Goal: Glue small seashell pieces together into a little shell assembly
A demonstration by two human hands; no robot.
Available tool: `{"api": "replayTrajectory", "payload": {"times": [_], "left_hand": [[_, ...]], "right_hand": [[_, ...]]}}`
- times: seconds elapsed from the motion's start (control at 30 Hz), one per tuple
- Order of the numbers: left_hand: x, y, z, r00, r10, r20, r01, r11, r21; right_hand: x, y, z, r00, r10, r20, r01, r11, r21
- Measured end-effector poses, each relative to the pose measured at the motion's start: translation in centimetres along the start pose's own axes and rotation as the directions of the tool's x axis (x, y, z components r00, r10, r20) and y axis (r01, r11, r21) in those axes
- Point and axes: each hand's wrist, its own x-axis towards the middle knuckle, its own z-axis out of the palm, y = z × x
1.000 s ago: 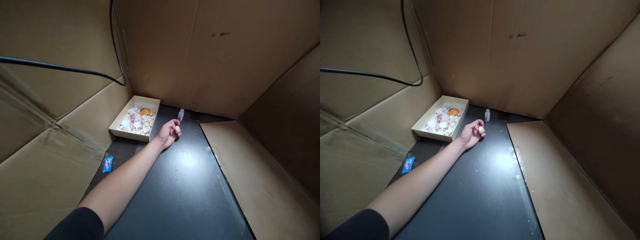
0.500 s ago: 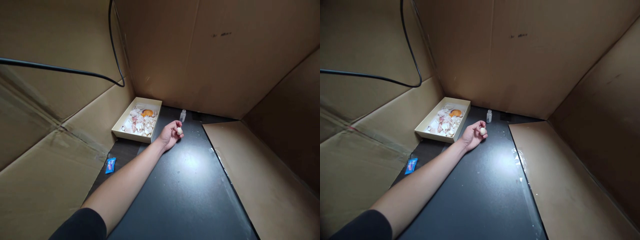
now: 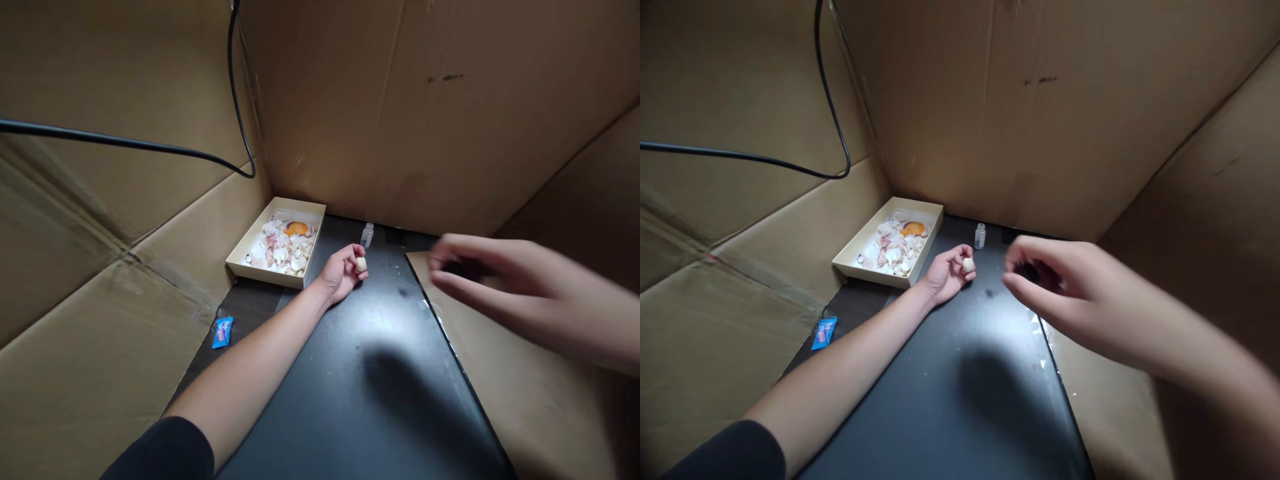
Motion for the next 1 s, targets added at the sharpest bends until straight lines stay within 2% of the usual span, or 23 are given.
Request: {"api": "replayTrajectory", "payload": {"times": [0.07, 0.17, 0.3, 0.37, 0.47, 0.57, 0.63, 0.73, 0.83, 0.87, 0.9, 0.97, 1.0], "left_hand": [[0.0, 0.0, -0.1, 1.000, -0.005, 0.009, 0.005, 1.000, -0.001], [0.1, -0.1, -0.1, 1.000, 0.003, 0.028, -0.002, 1.000, -0.010], [0.1, -0.1, -0.1, 0.999, 0.010, 0.031, -0.009, 0.999, -0.033], [0.1, -0.1, -0.1, 1.000, 0.009, 0.024, -0.008, 0.999, -0.038], [0.1, 0.0, -0.1, 1.000, 0.005, 0.017, -0.005, 0.999, -0.033], [0.1, 0.0, -0.2, 1.000, -0.001, 0.008, 0.001, 1.000, -0.026], [0.1, -0.1, -0.2, 1.000, 0.009, 0.001, -0.009, 1.000, -0.024], [0.2, -0.6, 0.0, 0.997, 0.060, -0.039, -0.058, 0.998, 0.031], [-0.3, -0.4, 1.1, 0.989, 0.123, -0.087, -0.097, 0.962, 0.257], [-0.6, 0.0, 1.6, 0.983, 0.161, -0.087, -0.115, 0.913, 0.392], [-1.0, 0.7, 2.2, 0.971, 0.230, -0.058, -0.159, 0.813, 0.560], [-1.8, 2.7, 3.1, 0.945, 0.294, 0.143, -0.277, 0.489, 0.827], [-2.1, 4.1, 3.3, 0.931, 0.312, 0.191, -0.296, 0.334, 0.895]], "right_hand": [[4.3, -1.9, 2.2, 0.995, 0.028, 0.094, -0.022, 0.997, -0.071], [7.0, -2.7, 5.3, 0.999, -0.014, 0.036, 0.017, 0.996, -0.092], [6.2, -1.6, 7.6, 1.000, 0.002, 0.001, -0.002, 0.997, -0.078], [5.8, -1.0, 8.4, 0.998, -0.018, -0.064, 0.015, 0.998, -0.059], [5.4, -0.5, 9.8, 0.971, -0.071, -0.227, 0.080, 0.996, 0.031], [4.9, 0.1, 11.3, 0.955, -0.104, -0.279, 0.130, 0.988, 0.079], [4.5, 0.7, 12.0, 0.948, -0.040, -0.316, 0.083, 0.989, 0.122], [4.4, 2.0, 12.6, 0.926, 0.149, -0.346, -0.051, 0.959, 0.277], [4.8, 3.4, 12.9, 0.893, 0.362, -0.268, -0.182, 0.835, 0.519], [4.9, 3.8, 13.0, 0.878, 0.415, -0.238, -0.209, 0.781, 0.588], [5.1, 4.1, 13.1, 0.870, 0.449, -0.205, -0.232, 0.738, 0.634], [5.2, 4.6, 13.2, 0.862, 0.483, -0.156, -0.258, 0.682, 0.684], [5.2, 4.7, 13.3, 0.864, 0.483, -0.141, -0.264, 0.674, 0.690]]}}
